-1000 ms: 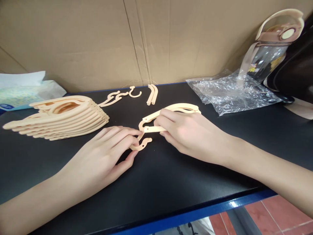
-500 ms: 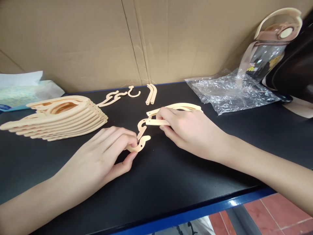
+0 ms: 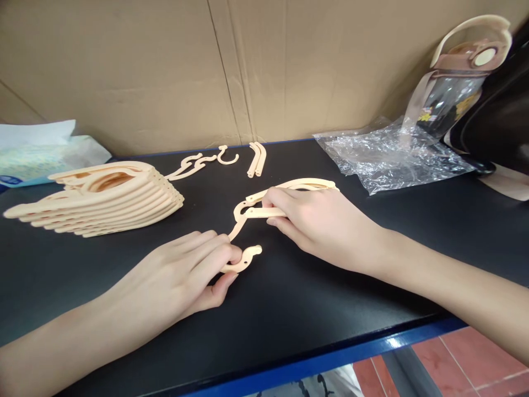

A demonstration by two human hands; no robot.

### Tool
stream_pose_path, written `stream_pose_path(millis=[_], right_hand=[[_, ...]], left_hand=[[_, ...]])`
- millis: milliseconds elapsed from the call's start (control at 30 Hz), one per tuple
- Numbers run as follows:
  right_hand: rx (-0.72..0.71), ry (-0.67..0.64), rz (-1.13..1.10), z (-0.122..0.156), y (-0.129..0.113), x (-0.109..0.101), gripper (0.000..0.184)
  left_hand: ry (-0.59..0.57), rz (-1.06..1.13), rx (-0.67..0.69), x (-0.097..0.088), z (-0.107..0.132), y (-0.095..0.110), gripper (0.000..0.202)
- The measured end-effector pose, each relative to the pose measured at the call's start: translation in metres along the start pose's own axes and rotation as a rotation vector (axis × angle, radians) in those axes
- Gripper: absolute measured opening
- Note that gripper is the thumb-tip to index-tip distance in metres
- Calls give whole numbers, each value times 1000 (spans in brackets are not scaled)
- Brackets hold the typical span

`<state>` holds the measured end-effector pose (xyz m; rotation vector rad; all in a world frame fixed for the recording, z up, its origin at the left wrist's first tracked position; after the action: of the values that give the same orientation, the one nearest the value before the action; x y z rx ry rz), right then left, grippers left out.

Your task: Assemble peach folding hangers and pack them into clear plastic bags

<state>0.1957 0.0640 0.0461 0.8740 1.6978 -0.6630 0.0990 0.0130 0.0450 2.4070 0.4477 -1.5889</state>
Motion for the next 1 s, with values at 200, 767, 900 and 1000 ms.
stream_pose_path(millis=[200,767,900,1000], right_hand=[[-8,-9,-10,1,-1,0,12],[-18,-19,-1,1,-2,2,16],[-39,-27,-19,0,-4,1,17],[-97,-17,-33,0,-11,-2,15]], left_hand=[[34,49,-98,-3,5,-9,18],[-21,90,-192,-3,10,-18,15],[-13,93,-201,-2,10,-20,13],[-1,103,-215,-2,10,-22,13]])
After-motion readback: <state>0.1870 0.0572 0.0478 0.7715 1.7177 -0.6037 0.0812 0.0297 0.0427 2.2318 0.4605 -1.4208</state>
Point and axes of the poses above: each hand's wrist, its own z-axis away from the middle knuckle, its own x-axis out of the palm, y = z × x, the point moved 10 cm from there along -z, towards the middle knuckle, and after that the axes turned 9 degrees about z, right-handed, at the moved point
